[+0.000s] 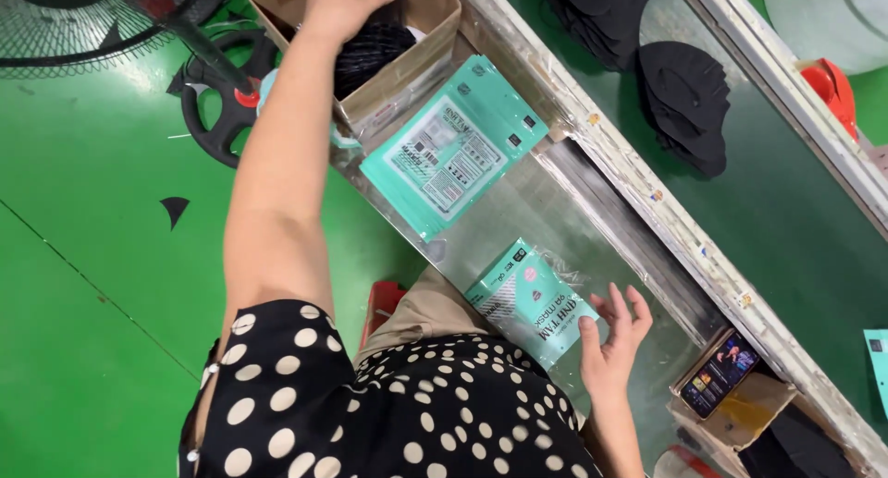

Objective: The person is packing black face masks into individual green plastic bags.

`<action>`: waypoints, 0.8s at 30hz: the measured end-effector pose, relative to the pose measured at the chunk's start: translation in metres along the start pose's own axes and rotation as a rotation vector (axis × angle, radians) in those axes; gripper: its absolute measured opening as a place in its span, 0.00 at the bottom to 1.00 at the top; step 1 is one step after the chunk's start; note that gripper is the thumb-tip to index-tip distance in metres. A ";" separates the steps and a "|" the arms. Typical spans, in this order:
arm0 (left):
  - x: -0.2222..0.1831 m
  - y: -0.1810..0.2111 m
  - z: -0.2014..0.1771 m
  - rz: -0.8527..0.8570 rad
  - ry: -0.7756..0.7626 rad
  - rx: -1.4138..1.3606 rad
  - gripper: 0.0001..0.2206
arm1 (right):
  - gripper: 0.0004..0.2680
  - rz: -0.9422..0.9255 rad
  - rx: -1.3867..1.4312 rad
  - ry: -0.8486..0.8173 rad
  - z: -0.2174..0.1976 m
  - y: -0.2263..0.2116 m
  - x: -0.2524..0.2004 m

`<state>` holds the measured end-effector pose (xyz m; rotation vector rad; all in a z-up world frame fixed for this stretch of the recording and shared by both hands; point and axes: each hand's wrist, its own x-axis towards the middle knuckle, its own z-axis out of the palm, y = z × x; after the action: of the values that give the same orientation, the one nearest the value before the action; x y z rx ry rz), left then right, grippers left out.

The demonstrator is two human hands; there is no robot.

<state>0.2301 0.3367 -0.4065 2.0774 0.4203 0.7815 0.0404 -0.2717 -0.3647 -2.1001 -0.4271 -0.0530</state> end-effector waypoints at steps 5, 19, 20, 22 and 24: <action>-0.019 0.019 -0.043 -0.131 -0.162 0.054 0.29 | 0.20 0.012 -0.069 -0.026 0.000 0.011 -0.009; -0.009 0.026 -0.079 -0.069 -1.009 0.145 0.42 | 0.21 0.061 -0.118 -0.107 0.011 0.003 -0.008; -0.009 0.023 -0.074 -0.070 -1.009 0.147 0.42 | 0.21 0.061 -0.116 -0.108 0.011 0.007 -0.010; -0.009 0.016 -0.066 0.034 -0.828 0.327 0.27 | 0.21 0.095 -0.123 -0.113 0.011 0.013 -0.014; -0.008 -0.004 -0.055 0.037 -0.718 0.403 0.21 | 0.20 0.106 -0.123 -0.117 0.012 0.013 -0.016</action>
<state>0.1873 0.3680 -0.3890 2.5659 0.1378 -0.0767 0.0276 -0.2728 -0.3851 -2.2515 -0.3902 0.1090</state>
